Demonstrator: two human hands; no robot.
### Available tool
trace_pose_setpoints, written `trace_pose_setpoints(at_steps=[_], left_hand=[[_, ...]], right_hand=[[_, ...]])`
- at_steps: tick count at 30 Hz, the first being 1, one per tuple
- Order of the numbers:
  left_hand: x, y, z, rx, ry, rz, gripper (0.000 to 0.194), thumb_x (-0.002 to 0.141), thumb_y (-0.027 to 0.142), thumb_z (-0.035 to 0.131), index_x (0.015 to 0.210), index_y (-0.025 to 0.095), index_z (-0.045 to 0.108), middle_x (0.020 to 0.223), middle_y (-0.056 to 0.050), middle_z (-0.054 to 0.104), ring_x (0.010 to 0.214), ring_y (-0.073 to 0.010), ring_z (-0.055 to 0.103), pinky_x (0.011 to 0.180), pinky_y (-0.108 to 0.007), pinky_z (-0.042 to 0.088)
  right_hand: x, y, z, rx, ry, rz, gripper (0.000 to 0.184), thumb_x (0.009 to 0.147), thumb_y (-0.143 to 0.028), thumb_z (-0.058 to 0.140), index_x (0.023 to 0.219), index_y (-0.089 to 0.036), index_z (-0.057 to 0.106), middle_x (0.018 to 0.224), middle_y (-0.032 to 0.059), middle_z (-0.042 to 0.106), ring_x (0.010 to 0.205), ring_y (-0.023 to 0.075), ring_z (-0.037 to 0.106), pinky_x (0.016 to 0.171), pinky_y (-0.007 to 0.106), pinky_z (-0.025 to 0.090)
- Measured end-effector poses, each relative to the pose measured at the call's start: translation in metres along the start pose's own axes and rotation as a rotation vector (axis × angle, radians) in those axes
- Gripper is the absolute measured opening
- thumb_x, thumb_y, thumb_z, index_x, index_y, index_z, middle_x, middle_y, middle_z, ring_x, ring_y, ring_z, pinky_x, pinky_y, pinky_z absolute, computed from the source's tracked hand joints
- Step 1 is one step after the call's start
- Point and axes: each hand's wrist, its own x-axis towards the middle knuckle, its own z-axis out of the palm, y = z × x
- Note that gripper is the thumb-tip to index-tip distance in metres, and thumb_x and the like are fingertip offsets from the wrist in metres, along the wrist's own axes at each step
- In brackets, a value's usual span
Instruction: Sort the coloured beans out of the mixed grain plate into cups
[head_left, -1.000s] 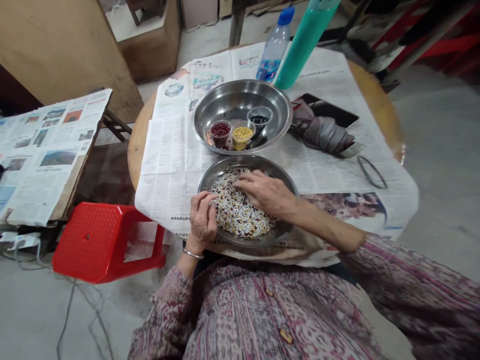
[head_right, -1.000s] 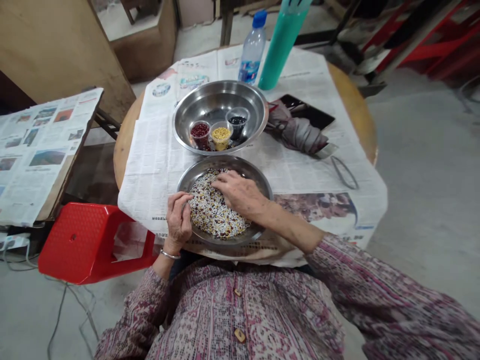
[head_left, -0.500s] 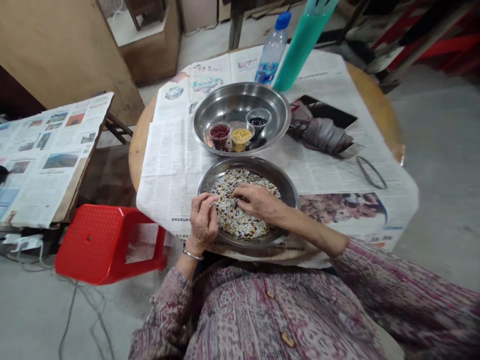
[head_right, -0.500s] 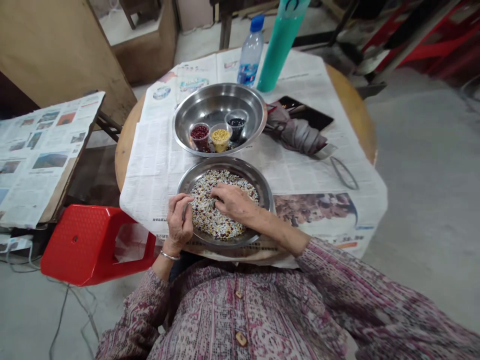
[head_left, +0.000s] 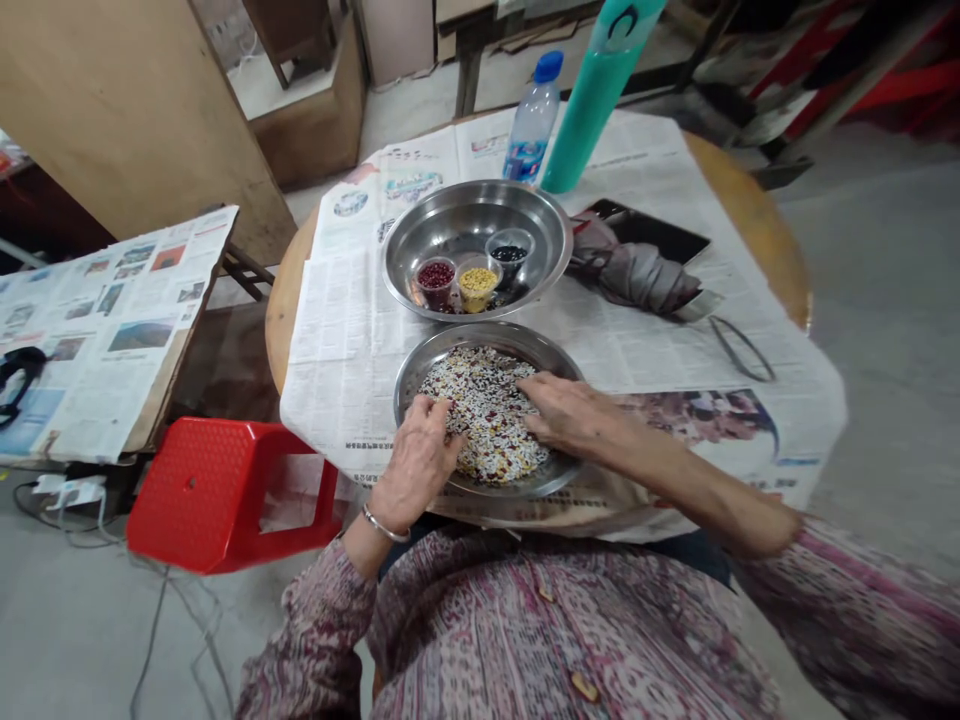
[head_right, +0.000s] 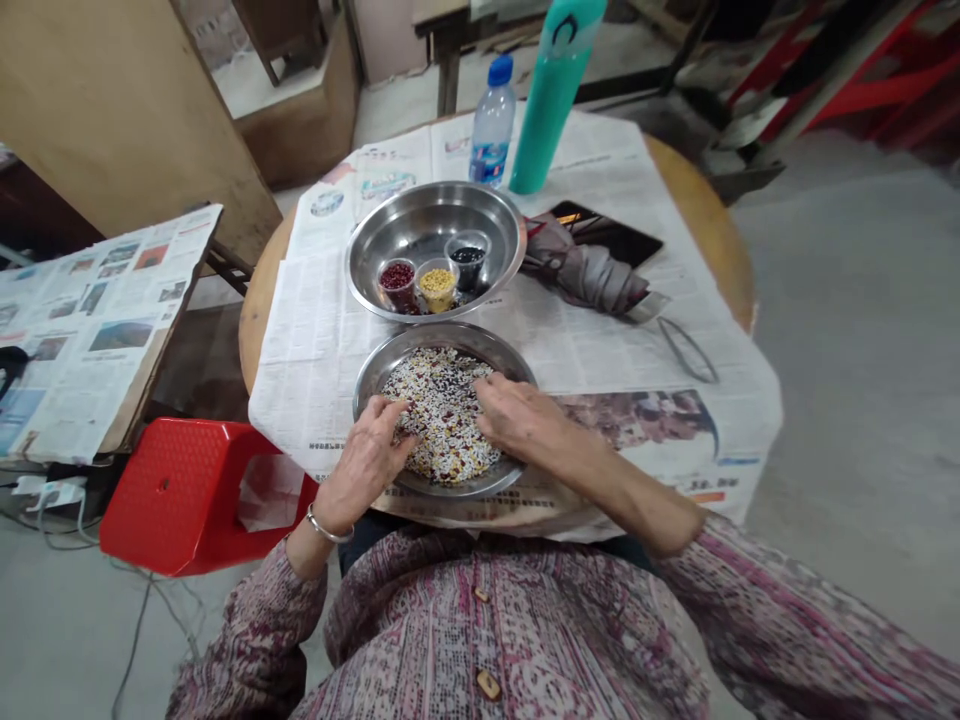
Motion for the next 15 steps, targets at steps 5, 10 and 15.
trace_pose_setpoints(at_steps=[5,10,15], left_hand=[[0.02,0.002,0.023,-0.061,-0.026,-0.106,0.054,0.084,0.005,0.065,0.135,0.013,0.049,0.128,-0.016,0.057,0.127,-0.0287,0.057,0.114,-0.047,0.049],[0.05,-0.003,0.035,-0.212,0.024,-0.177,0.051,0.079,0.003,0.067,0.128,0.014,0.059,0.126,-0.013,0.068,0.124,-0.0292,0.063,0.113,-0.048,0.049],[0.034,-0.008,0.024,-0.289,-0.008,-0.11,0.045,0.083,0.008,0.066,0.126,0.016,0.062,0.123,-0.011,0.072,0.116,-0.0263,0.068,0.107,-0.045,0.053]], right_hand=[[0.025,-0.029,0.016,0.141,0.025,0.057,0.035,0.083,-0.019,0.053,0.114,-0.015,0.069,0.111,0.014,0.074,0.105,0.0255,0.067,0.094,0.036,0.05],[0.051,-0.04,0.008,0.345,-0.026,0.172,0.024,0.079,-0.019,0.052,0.091,-0.017,0.073,0.079,0.005,0.074,0.077,0.0191,0.064,0.072,0.028,0.046],[0.037,-0.043,0.009,0.475,-0.035,0.118,0.023,0.08,-0.018,0.052,0.09,-0.017,0.072,0.067,-0.0011,0.066,0.061,0.0152,0.056,0.063,0.028,0.041]])
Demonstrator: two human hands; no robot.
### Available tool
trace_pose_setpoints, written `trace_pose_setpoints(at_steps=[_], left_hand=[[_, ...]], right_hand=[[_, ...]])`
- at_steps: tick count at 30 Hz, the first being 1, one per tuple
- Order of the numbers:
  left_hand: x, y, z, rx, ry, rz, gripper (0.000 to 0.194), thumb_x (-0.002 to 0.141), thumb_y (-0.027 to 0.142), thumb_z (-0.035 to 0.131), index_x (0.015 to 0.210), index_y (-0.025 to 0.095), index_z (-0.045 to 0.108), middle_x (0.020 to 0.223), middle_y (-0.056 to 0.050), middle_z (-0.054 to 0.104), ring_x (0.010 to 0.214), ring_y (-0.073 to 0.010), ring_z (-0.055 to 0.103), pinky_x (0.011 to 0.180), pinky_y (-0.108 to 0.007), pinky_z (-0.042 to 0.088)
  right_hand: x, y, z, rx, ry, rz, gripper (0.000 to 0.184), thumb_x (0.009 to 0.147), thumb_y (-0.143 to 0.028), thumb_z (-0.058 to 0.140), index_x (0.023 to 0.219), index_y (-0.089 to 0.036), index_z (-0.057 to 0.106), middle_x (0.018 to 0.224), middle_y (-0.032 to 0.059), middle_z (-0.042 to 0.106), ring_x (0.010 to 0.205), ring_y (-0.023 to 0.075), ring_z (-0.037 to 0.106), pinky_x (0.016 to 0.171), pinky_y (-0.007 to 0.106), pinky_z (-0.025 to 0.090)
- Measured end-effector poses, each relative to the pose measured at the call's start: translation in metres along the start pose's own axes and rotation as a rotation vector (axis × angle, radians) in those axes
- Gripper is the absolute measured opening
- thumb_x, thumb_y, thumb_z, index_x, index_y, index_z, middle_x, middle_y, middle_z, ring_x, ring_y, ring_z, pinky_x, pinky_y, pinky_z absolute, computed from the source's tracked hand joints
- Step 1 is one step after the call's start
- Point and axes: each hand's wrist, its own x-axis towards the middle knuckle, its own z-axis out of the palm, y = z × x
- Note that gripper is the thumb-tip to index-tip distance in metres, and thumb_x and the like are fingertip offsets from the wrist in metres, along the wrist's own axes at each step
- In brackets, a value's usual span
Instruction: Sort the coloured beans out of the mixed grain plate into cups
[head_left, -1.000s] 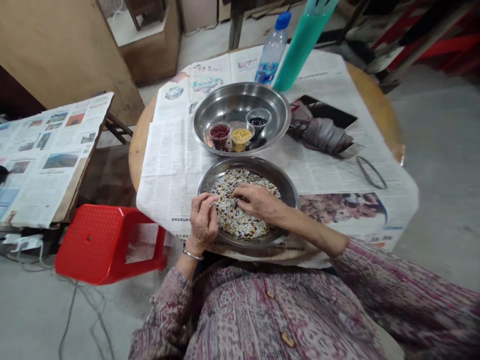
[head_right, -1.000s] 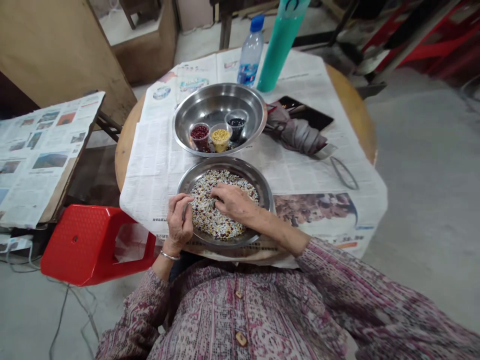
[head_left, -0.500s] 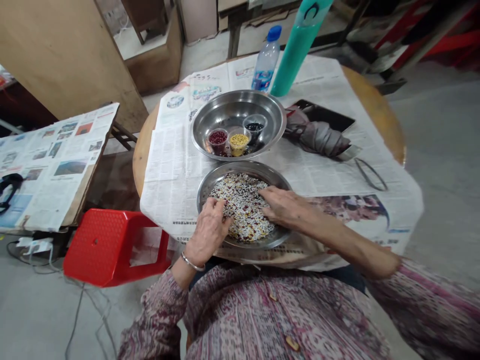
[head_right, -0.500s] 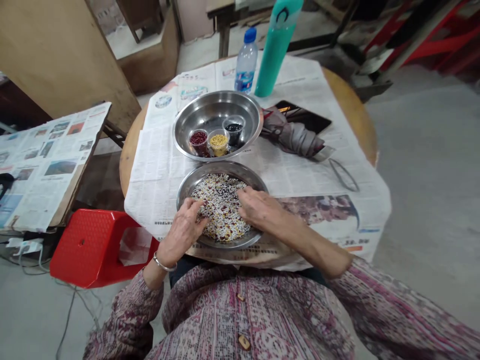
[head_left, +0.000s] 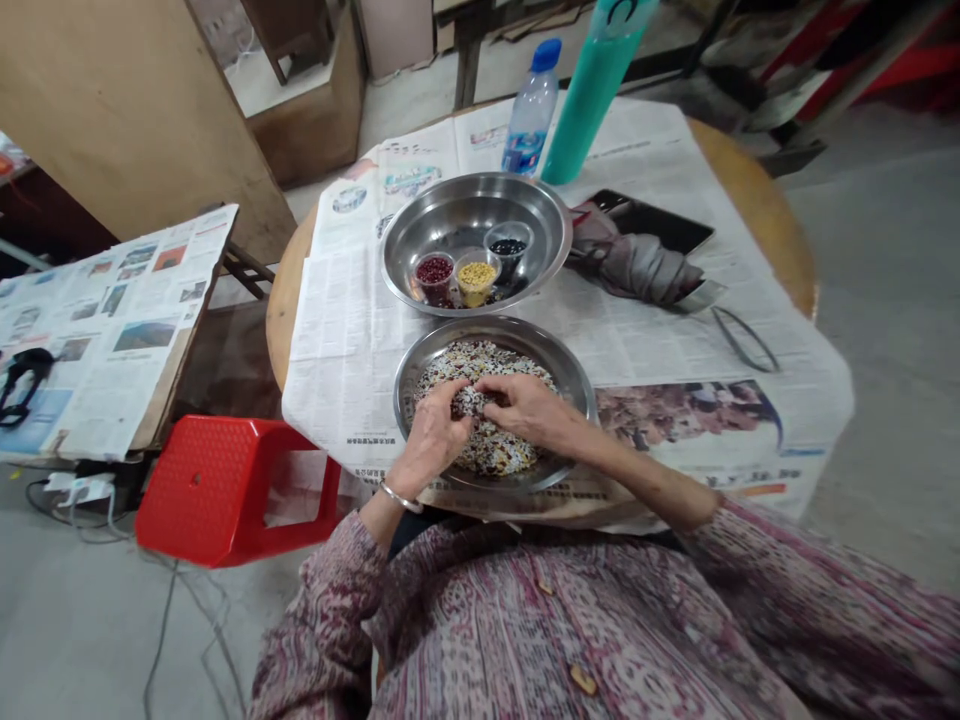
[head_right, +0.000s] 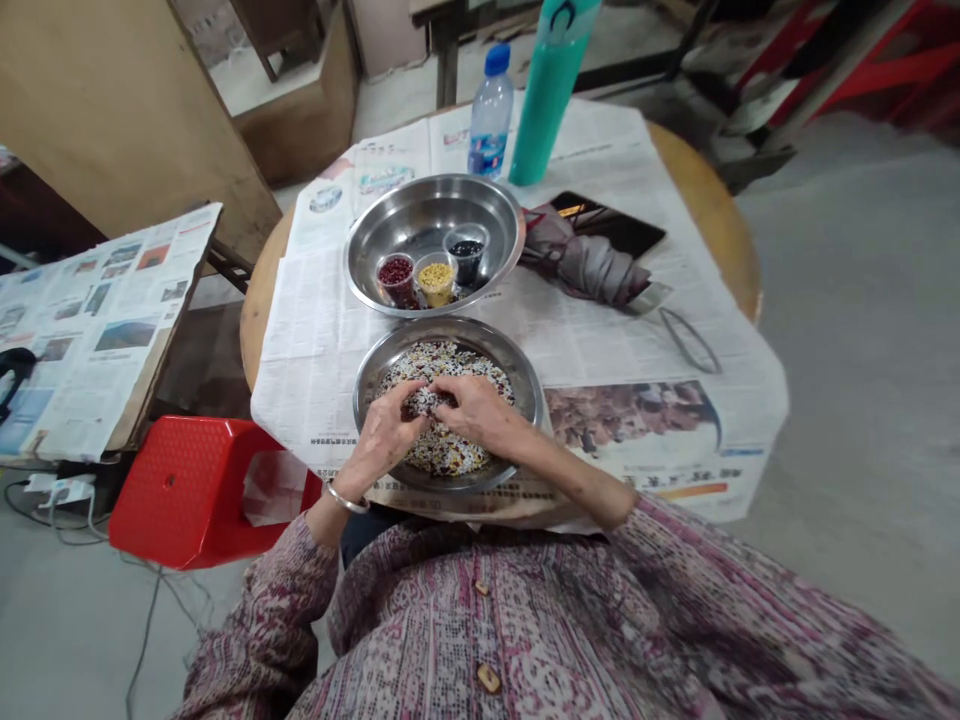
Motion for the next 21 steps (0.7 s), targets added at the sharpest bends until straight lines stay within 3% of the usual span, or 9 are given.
trace_pose_setpoints(at_steps=[6,9,13,16,21], left_hand=[[-0.041,0.009,-0.022,0.163,-0.125,0.191,0.046,0.091,0.003,0.056,0.135,0.018,0.052,0.131,-0.01,0.064,0.123,-0.0219,0.06,0.113,-0.042,0.048],[-0.046,0.027,-0.035,0.345,-0.196,0.105,0.029,0.096,0.006,0.052,0.121,0.018,0.057,0.119,-0.008,0.064,0.116,-0.0217,0.059,0.106,-0.04,0.051],[-0.044,0.043,-0.038,0.534,-0.379,-0.019,0.005,0.096,0.02,0.062,0.102,0.019,0.061,0.11,-0.006,0.064,0.11,-0.0243,0.061,0.098,-0.04,0.053],[-0.04,0.041,-0.028,0.545,-0.408,-0.01,0.009,0.096,0.016,0.06,0.105,0.019,0.06,0.11,-0.007,0.064,0.105,-0.0231,0.063,0.095,-0.038,0.054],[-0.02,0.03,-0.005,0.467,-0.293,0.114,0.024,0.096,0.007,0.049,0.113,0.019,0.06,0.114,-0.008,0.061,0.107,-0.0215,0.061,0.097,-0.036,0.055]], right_hand=[[-0.039,-0.009,0.002,-0.131,-0.093,-0.31,0.028,0.087,-0.009,0.05,0.102,-0.019,0.071,0.102,0.0086,0.072,0.094,0.0197,0.067,0.085,0.032,0.051],[-0.053,-0.016,-0.003,-0.262,-0.157,-0.351,0.026,0.087,-0.006,0.051,0.098,-0.02,0.07,0.096,0.0075,0.071,0.088,0.0187,0.065,0.078,0.03,0.05],[-0.057,-0.009,0.0,-0.324,-0.28,-0.393,0.022,0.084,-0.004,0.055,0.089,-0.02,0.069,0.091,0.0047,0.072,0.084,0.0183,0.065,0.075,0.029,0.049],[-0.048,0.003,0.004,-0.391,-0.209,-0.356,0.026,0.082,-0.003,0.056,0.092,-0.022,0.071,0.095,0.0055,0.073,0.093,0.0206,0.066,0.079,0.031,0.051],[-0.029,0.013,-0.01,-0.499,0.09,-0.214,0.034,0.083,-0.005,0.052,0.103,-0.022,0.074,0.112,0.0109,0.073,0.107,0.0268,0.064,0.087,0.039,0.056]])
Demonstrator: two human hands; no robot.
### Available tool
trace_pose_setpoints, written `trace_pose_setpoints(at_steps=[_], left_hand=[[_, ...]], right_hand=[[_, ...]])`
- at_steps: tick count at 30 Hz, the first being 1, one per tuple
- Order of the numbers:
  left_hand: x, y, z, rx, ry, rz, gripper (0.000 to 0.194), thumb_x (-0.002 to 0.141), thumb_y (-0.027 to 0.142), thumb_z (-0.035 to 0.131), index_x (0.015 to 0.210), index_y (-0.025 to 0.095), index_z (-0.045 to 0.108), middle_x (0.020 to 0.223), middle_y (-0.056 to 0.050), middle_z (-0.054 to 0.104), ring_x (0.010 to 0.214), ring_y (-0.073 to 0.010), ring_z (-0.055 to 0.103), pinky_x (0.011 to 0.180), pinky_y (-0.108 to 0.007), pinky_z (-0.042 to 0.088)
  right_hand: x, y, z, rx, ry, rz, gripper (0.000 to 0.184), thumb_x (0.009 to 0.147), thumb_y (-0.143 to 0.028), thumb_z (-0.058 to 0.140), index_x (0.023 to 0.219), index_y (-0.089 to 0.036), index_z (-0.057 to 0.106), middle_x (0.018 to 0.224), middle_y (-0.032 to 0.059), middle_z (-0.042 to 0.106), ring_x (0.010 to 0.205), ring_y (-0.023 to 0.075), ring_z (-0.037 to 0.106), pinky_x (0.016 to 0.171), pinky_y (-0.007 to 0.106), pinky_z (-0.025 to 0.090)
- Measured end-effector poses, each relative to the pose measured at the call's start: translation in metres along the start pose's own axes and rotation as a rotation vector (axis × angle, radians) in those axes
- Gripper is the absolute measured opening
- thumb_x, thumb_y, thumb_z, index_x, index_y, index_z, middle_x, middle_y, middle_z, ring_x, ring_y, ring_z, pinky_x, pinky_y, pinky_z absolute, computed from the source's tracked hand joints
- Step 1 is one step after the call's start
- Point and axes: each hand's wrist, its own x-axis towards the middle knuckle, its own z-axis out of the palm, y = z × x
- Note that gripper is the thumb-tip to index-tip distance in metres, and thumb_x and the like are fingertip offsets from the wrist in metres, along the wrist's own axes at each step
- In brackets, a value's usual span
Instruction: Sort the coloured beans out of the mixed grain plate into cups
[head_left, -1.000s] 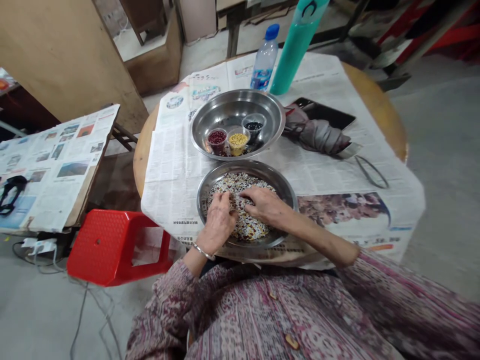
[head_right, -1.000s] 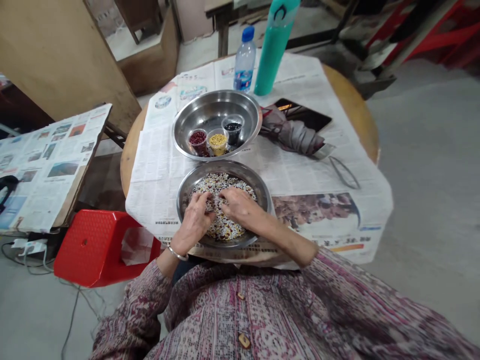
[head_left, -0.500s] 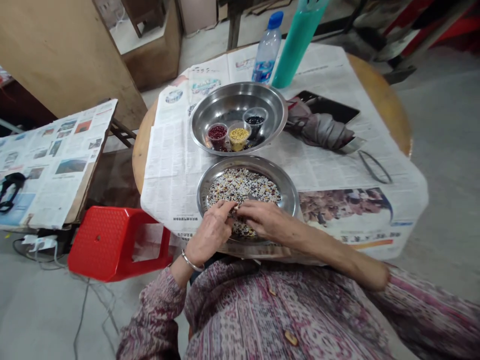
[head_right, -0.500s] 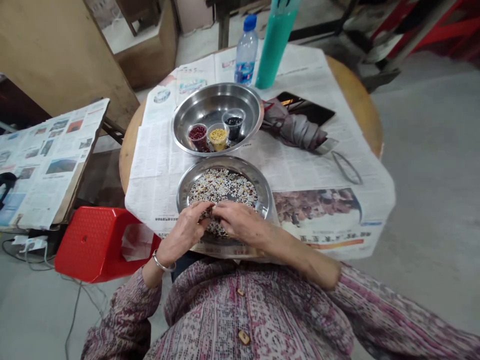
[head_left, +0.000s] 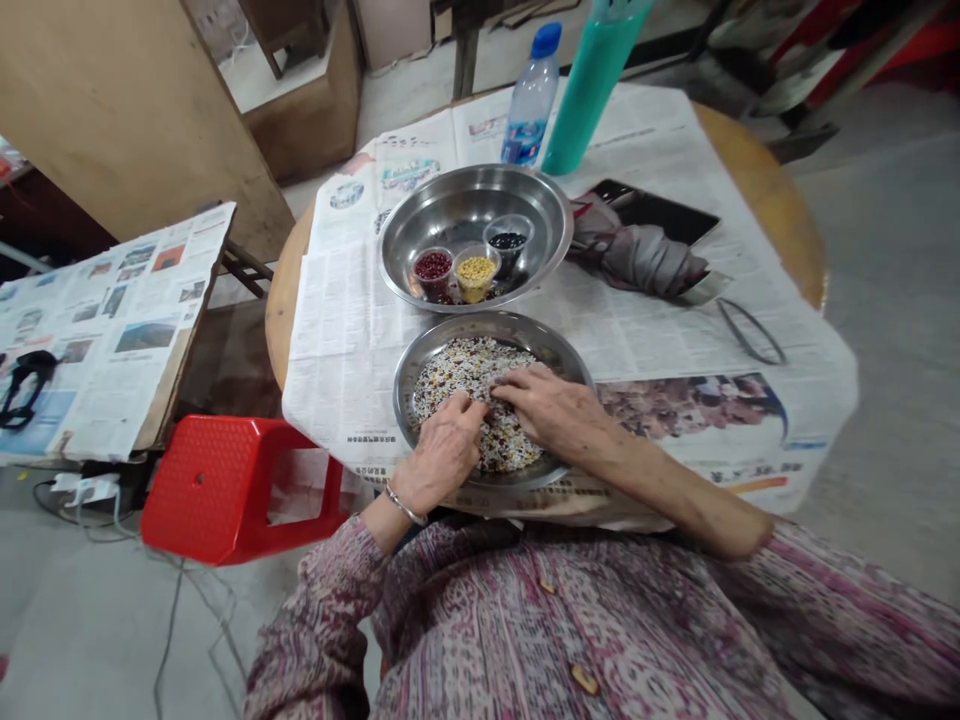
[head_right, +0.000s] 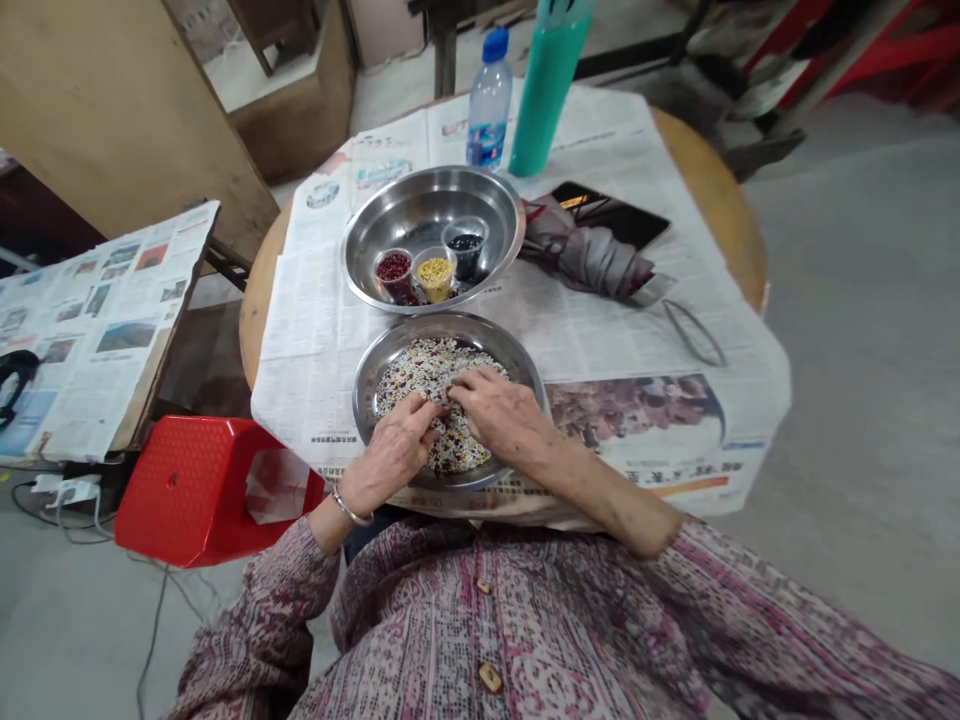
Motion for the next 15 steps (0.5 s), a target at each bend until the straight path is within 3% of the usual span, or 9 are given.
trace_pose_setpoints(at_steps=[3,6,10,12,15], left_hand=[[0.017,-0.001,0.001,-0.063,0.096,0.092,0.027,0.098,0.006,0.045,0.114,0.02,0.061,0.116,-0.008,0.06,0.11,-0.021,0.058,0.1,-0.036,0.053],[0.032,-0.005,-0.005,-0.025,0.186,0.088,0.029,0.095,0.011,0.057,0.122,0.02,0.06,0.131,-0.011,0.056,0.124,-0.0273,0.052,0.107,-0.045,0.049],[0.048,-0.015,-0.012,0.089,0.203,-0.027,0.069,0.078,0.032,0.086,0.138,0.02,0.052,0.15,-0.018,0.042,0.137,-0.0423,0.04,0.11,-0.062,0.043],[0.053,-0.02,-0.013,0.104,0.189,-0.107,0.072,0.078,0.036,0.086,0.139,0.02,0.052,0.145,-0.019,0.046,0.131,-0.0411,0.046,0.106,-0.059,0.047],[0.058,-0.026,-0.011,0.039,0.157,-0.125,0.043,0.089,0.026,0.074,0.129,0.019,0.059,0.128,-0.014,0.057,0.116,-0.03,0.059,0.099,-0.046,0.055]], right_hand=[[0.002,0.005,-0.006,0.035,0.122,0.056,0.033,0.089,-0.008,0.048,0.107,-0.02,0.074,0.113,0.0126,0.072,0.109,0.0283,0.064,0.094,0.044,0.056],[-0.003,0.005,-0.005,0.111,0.185,0.089,0.033,0.092,-0.011,0.046,0.108,-0.02,0.073,0.105,0.0112,0.072,0.105,0.0272,0.066,0.096,0.044,0.056],[-0.012,0.001,0.005,0.204,0.266,0.108,0.032,0.092,-0.01,0.045,0.104,-0.02,0.072,0.099,0.0093,0.073,0.1,0.0252,0.069,0.094,0.043,0.057],[-0.016,-0.002,0.009,0.216,0.304,0.117,0.03,0.093,-0.01,0.045,0.103,-0.02,0.071,0.099,0.0095,0.074,0.098,0.025,0.069,0.092,0.042,0.058],[-0.02,-0.006,0.012,0.236,0.385,0.144,0.028,0.092,-0.012,0.046,0.101,-0.021,0.071,0.098,0.009,0.074,0.097,0.0248,0.07,0.09,0.042,0.058]])
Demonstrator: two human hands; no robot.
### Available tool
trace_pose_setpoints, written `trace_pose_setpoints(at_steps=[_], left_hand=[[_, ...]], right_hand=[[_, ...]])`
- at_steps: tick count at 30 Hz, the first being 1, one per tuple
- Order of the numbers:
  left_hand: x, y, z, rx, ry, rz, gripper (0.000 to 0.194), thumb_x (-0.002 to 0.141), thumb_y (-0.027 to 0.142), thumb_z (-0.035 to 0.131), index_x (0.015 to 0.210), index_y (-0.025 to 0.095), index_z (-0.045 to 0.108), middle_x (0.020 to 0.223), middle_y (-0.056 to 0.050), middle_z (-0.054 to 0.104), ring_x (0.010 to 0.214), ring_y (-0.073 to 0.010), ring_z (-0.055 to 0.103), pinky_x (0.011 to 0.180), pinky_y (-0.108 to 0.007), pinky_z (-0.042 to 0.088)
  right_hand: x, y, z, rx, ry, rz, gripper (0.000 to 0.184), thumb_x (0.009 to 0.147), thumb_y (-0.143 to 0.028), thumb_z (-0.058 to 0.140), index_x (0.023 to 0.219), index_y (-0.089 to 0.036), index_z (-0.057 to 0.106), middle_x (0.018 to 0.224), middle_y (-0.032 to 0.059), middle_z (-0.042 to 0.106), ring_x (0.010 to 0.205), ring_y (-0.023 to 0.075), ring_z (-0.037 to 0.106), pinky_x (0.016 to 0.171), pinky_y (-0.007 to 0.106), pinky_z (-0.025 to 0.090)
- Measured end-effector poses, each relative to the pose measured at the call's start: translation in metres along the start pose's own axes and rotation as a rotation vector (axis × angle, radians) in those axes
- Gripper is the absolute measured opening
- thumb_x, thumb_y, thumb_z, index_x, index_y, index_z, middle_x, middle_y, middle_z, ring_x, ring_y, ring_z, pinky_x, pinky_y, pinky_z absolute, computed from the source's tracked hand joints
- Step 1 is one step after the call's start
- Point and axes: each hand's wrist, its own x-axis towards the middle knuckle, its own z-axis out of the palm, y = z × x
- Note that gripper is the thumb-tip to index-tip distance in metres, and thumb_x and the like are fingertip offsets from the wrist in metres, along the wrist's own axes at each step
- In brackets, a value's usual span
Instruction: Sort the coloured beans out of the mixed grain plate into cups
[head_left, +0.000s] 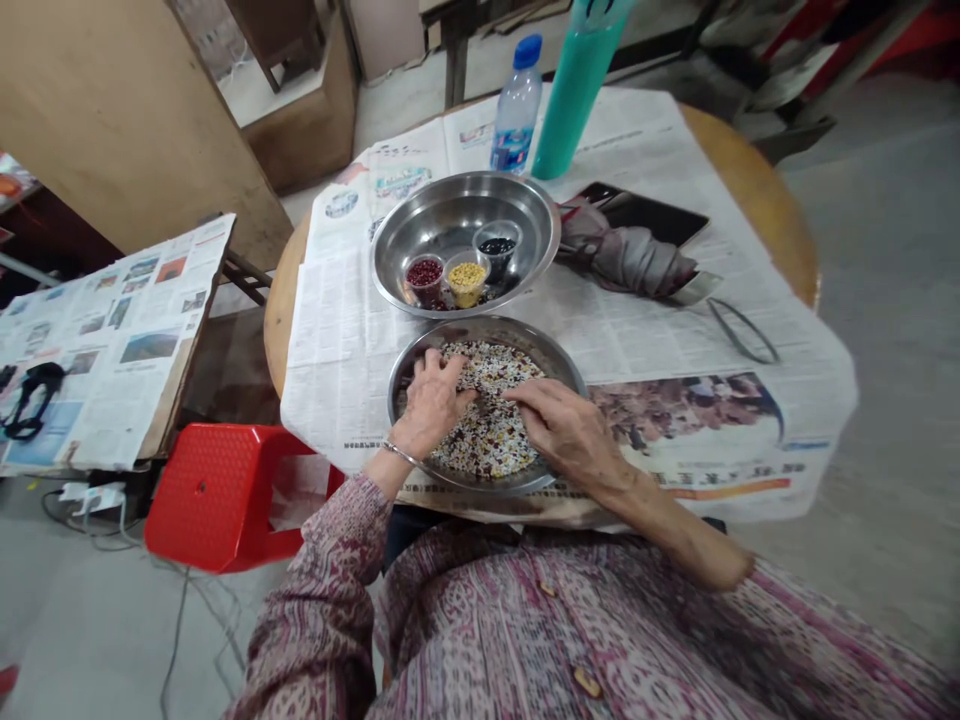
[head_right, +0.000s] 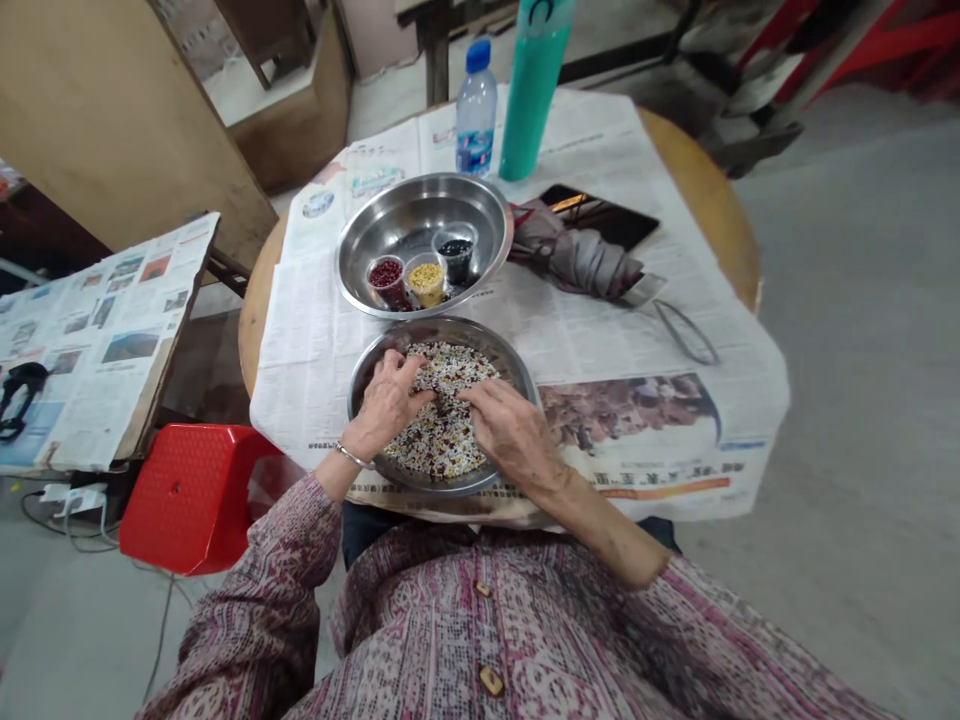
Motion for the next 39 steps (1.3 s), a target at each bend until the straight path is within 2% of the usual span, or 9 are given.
trace_pose_setpoints(at_steps=[2,6,15,21,24,27,31,34,39], left_hand=[[0.001,-0.002,0.002,-0.08,-0.014,0.04,0.027,0.092,0.013,0.066,0.118,0.017,0.064,0.116,-0.011,0.063,0.109,-0.0246,0.063,0.1,-0.042,0.055],[-0.009,0.004,0.006,-0.197,-0.037,0.136,0.022,0.089,0.003,0.062,0.107,0.015,0.066,0.104,-0.008,0.07,0.106,-0.0221,0.066,0.104,-0.04,0.053],[-0.066,0.036,0.01,-0.106,-0.186,0.433,0.028,0.095,0.005,0.049,0.115,0.02,0.063,0.122,-0.008,0.065,0.117,-0.0201,0.061,0.108,-0.036,0.051],[-0.034,0.027,0.016,0.128,-0.126,0.591,0.027,0.096,0.011,0.055,0.117,0.022,0.066,0.144,-0.009,0.057,0.142,-0.0287,0.044,0.119,-0.052,0.039],[-0.009,0.019,0.012,0.161,-0.061,0.518,0.028,0.099,0.013,0.05,0.123,0.021,0.064,0.144,-0.01,0.055,0.138,-0.0284,0.046,0.117,-0.05,0.041],[0.003,0.007,0.005,0.197,-0.044,0.382,0.033,0.1,0.006,0.042,0.118,0.018,0.066,0.125,-0.011,0.061,0.121,-0.0241,0.056,0.106,-0.04,0.05],[-0.007,-0.009,-0.006,0.227,0.075,0.171,0.033,0.097,0.003,0.043,0.114,0.02,0.066,0.119,-0.01,0.061,0.112,-0.0236,0.056,0.099,-0.039,0.053],[-0.027,-0.01,-0.009,0.208,0.124,0.116,0.02,0.098,0.019,0.056,0.116,0.02,0.064,0.127,-0.011,0.058,0.117,-0.0274,0.053,0.101,-0.044,0.053],[-0.045,0.006,-0.001,0.13,-0.014,0.092,0.067,0.081,0.038,0.083,0.139,0.022,0.052,0.143,-0.014,0.049,0.125,-0.0337,0.05,0.103,-0.049,0.053]], right_hand=[[-0.002,-0.002,0.001,0.031,0.065,0.012,0.028,0.092,-0.012,0.047,0.1,-0.023,0.071,0.098,0.0081,0.075,0.096,0.0242,0.07,0.091,0.042,0.057],[-0.003,-0.002,0.002,0.058,0.16,0.017,0.029,0.092,-0.012,0.047,0.103,-0.024,0.071,0.099,0.0077,0.075,0.096,0.0236,0.07,0.089,0.041,0.058],[-0.005,0.002,0.006,0.017,0.132,0.014,0.034,0.085,-0.007,0.045,0.099,-0.023,0.07,0.1,0.0083,0.074,0.099,0.0252,0.068,0.092,0.043,0.056],[-0.007,0.001,0.002,0.054,0.163,0.061,0.029,0.083,-0.006,0.042,0.081,-0.025,0.065,0.082,0.0054,0.071,0.081,0.0215,0.068,0.078,0.035,0.056],[-0.006,-0.001,0.003,0.028,0.173,0.09,0.028,0.083,-0.008,0.043,0.084,-0.024,0.066,0.085,0.0062,0.072,0.084,0.0221,0.069,0.08,0.036,0.056],[-0.004,-0.003,0.004,0.001,0.169,0.085,0.03,0.086,-0.009,0.045,0.095,-0.023,0.07,0.093,0.0078,0.075,0.09,0.0232,0.07,0.085,0.037,0.057],[-0.002,-0.004,0.005,-0.002,0.169,0.089,0.028,0.093,-0.017,0.048,0.103,-0.022,0.073,0.101,0.0088,0.078,0.096,0.025,0.072,0.09,0.04,0.057],[-0.003,-0.004,0.005,0.006,0.157,0.071,0.027,0.096,-0.02,0.047,0.104,-0.02,0.074,0.104,0.0103,0.079,0.098,0.0253,0.073,0.09,0.04,0.058],[-0.003,-0.005,0.005,0.017,0.159,0.074,0.028,0.097,-0.021,0.046,0.104,-0.019,0.074,0.104,0.0102,0.079,0.097,0.0251,0.074,0.087,0.04,0.058]])
